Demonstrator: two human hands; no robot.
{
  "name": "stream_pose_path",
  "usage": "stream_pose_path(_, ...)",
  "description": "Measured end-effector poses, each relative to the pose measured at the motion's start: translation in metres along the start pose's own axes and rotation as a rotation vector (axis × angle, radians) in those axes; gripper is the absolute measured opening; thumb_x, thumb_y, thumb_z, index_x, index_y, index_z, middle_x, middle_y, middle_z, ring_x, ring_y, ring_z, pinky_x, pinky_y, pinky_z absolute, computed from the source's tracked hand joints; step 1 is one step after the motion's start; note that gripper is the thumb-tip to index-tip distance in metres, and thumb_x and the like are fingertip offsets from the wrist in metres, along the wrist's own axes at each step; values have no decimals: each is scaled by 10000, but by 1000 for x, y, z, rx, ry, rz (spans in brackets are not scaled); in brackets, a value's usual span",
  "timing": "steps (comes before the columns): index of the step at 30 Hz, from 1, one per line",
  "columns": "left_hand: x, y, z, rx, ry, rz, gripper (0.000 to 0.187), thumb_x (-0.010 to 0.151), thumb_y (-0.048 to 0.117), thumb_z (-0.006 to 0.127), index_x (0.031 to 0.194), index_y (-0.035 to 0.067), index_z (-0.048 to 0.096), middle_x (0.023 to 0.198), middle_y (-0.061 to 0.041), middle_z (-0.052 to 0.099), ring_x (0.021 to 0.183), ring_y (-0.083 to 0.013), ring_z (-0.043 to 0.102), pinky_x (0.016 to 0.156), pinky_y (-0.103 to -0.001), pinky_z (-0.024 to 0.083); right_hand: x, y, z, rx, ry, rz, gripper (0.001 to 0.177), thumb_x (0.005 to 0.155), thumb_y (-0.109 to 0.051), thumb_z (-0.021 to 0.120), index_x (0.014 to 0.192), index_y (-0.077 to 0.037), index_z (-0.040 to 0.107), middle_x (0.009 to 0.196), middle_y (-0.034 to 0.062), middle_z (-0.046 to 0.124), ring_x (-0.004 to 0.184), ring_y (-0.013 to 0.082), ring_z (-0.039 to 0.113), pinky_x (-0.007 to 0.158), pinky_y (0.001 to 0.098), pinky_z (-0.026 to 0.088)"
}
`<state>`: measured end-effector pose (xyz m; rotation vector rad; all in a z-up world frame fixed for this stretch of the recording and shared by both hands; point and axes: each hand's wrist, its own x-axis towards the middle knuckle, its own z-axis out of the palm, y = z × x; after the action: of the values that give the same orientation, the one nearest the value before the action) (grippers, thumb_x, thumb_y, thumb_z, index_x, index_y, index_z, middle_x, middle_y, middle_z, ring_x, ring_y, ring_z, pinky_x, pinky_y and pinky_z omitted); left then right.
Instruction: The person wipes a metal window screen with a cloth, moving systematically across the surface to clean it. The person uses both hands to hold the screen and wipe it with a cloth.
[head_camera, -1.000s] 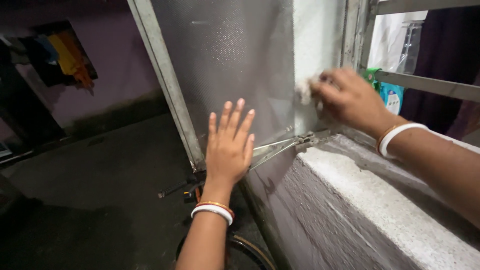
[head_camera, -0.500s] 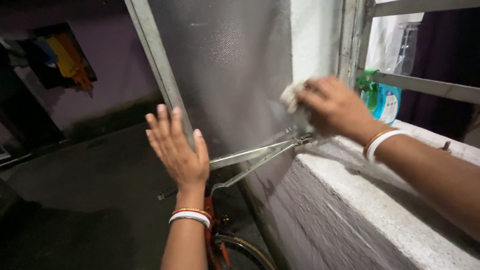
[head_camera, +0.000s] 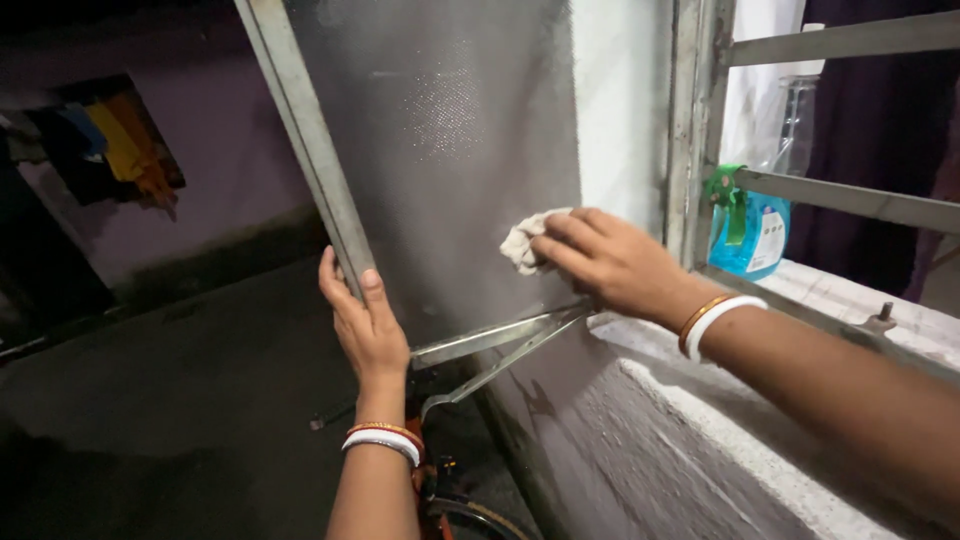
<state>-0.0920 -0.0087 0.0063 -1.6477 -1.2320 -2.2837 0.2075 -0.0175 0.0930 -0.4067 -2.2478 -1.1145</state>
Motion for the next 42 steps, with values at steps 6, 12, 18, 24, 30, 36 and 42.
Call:
stream_pose_path(6,0,-2,-1,13,-45,-27,634,1084,522,345,1533,75,350,1286,-192,651,1151,-327,674,986,-434,515,4,34,-15,-60,218,365,541,855,-13,739,1379,-87,632,1331,189,596,1192,361,594,1038,412,516)
stream_pose_path(12,31,7,-12,7,-35,30,659,1083,527,408,1542,57,352,1409,-231,579,1264,-348,602,1058,-460,460,24,21,0,-4,360,492,538,828,27,690,1358,-40,629,1340,252,567,1164,396,589,1010,435,515)
stream_pose_path(18,119,53,-18,-72,-41,172,648,1119,515,466,1559,55,344,1476,-240,554,1345,-333,580,1129,-448,451,48,-1,-2,-24,231,139,511,841,17,728,1341,-22,632,1325,178,613,1205,350,613,1033,432,524)
stream_pose_path(24,166,96,-8,-211,-110,77,685,1022,539,592,1460,52,392,1282,-134,653,1128,-210,662,978,-373,542,44,47,-17,-79,382,434,536,849,14,713,1376,-56,640,1344,207,593,1196,391,587,1034,449,493)
stream_pose_path(30,190,104,-3,-427,-208,-131,499,905,412,761,1185,56,551,924,-34,681,726,-125,677,600,-316,569,59,48,-8,-48,511,622,513,908,38,676,1409,-65,637,1360,211,564,1234,407,555,1070,462,464)
stream_pose_path(36,192,101,-4,-430,-249,-99,378,841,249,850,1033,25,612,835,-28,679,667,-113,648,513,-281,570,99,16,10,-50,501,444,511,903,20,665,1404,-74,622,1427,197,545,1280,398,531,1117,458,445)
stream_pose_path(42,192,99,-7,-447,-282,-43,329,843,215,830,1021,21,633,859,-55,726,638,-103,676,484,-269,571,102,40,13,-140,597,597,584,882,83,592,1438,-91,633,1442,188,557,1308,394,525,1150,449,436)
